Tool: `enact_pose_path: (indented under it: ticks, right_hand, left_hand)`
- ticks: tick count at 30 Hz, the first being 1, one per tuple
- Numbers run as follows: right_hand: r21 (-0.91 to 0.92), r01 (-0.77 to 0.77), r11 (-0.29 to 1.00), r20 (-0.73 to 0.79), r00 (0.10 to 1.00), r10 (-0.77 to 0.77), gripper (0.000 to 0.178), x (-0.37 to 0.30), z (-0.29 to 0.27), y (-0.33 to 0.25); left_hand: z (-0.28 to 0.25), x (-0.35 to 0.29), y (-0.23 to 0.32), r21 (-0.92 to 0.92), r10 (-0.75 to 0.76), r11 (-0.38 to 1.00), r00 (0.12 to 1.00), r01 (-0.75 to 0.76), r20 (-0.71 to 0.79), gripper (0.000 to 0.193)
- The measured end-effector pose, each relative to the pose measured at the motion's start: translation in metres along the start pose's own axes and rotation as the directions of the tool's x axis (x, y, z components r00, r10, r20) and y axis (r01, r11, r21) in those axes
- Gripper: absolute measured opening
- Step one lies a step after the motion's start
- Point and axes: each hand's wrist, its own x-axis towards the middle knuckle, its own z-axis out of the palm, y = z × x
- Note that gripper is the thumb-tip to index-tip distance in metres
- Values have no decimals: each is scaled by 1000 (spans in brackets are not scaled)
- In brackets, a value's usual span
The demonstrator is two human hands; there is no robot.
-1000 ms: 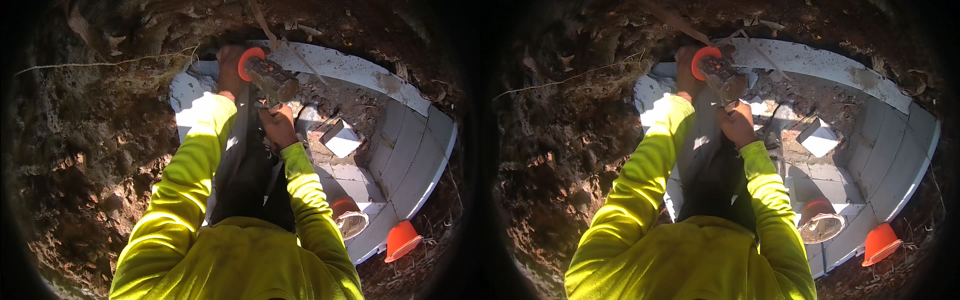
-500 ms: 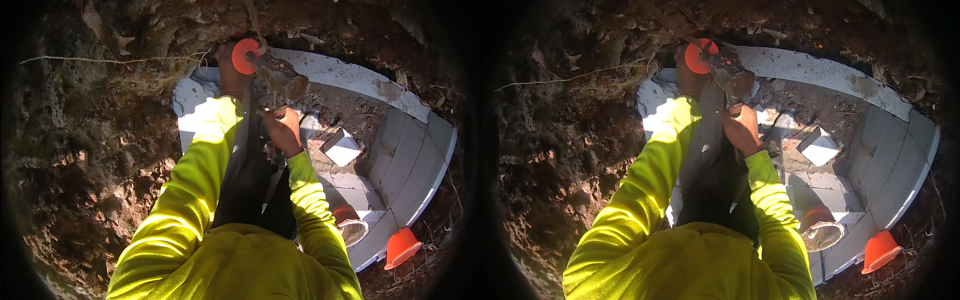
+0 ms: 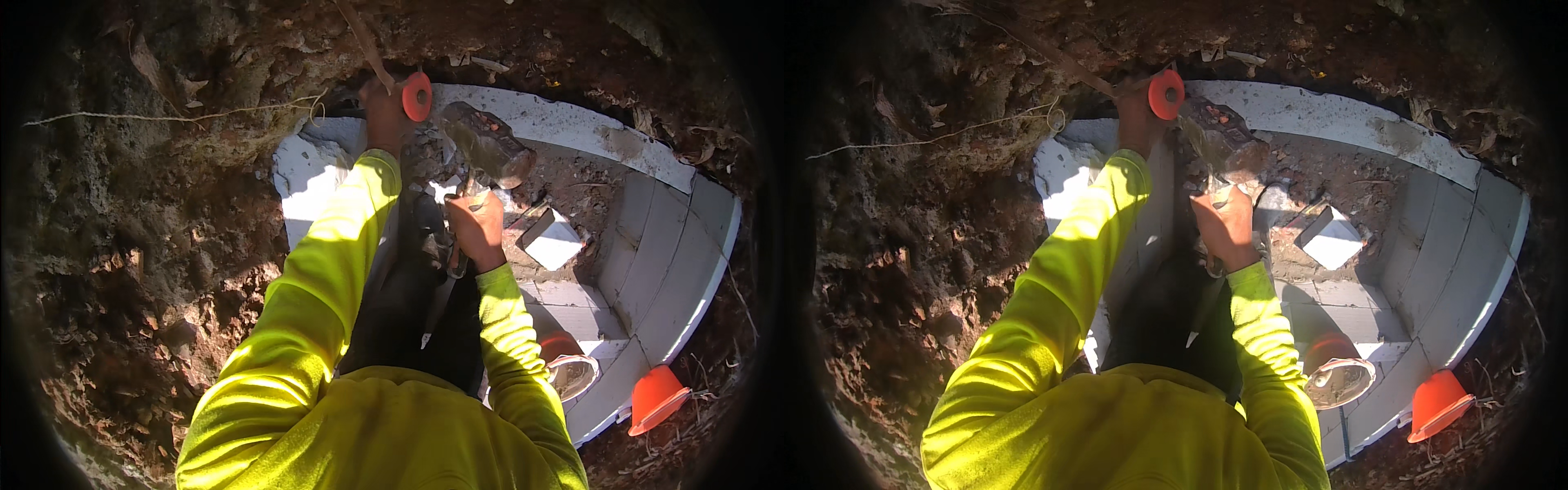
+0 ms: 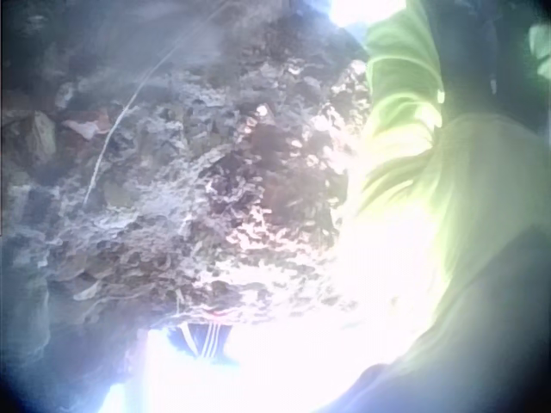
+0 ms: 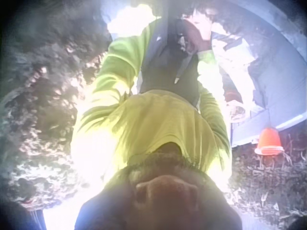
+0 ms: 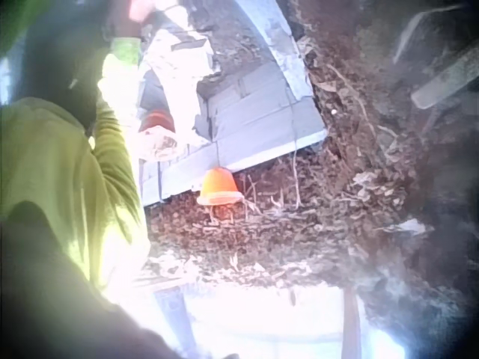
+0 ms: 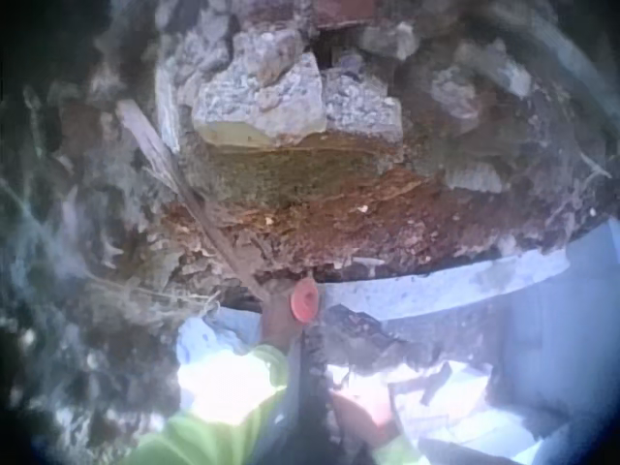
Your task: The person is laying white rectangular stones into a dug-out ground area. They use a hammer to break larger stones into smaller pieces and a trowel to apply a grey mixture from a bucket onto the ground. The person places the stones into the prepared area, adjusting them by hand to fit the space.
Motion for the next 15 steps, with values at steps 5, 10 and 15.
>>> enact_pose_path:
  ticks: [5,10,15]
  right_hand:
    - [111,327,939,-167,937,-307,13,-30,-33,-34]
    - [106,256,961,-257,941,-222,19,-46,-67,-21]
    - [145,-127,981,-211,965,156,15,-52,-84,36]
  left_hand:
    - [8,-20,46,-262,205,954,955,-145,216,32]
    - [-2,-34,27,-153,7,988,993,11,117,36]
    - [-6,-98,66,-483,28,837,861,258,509,38]
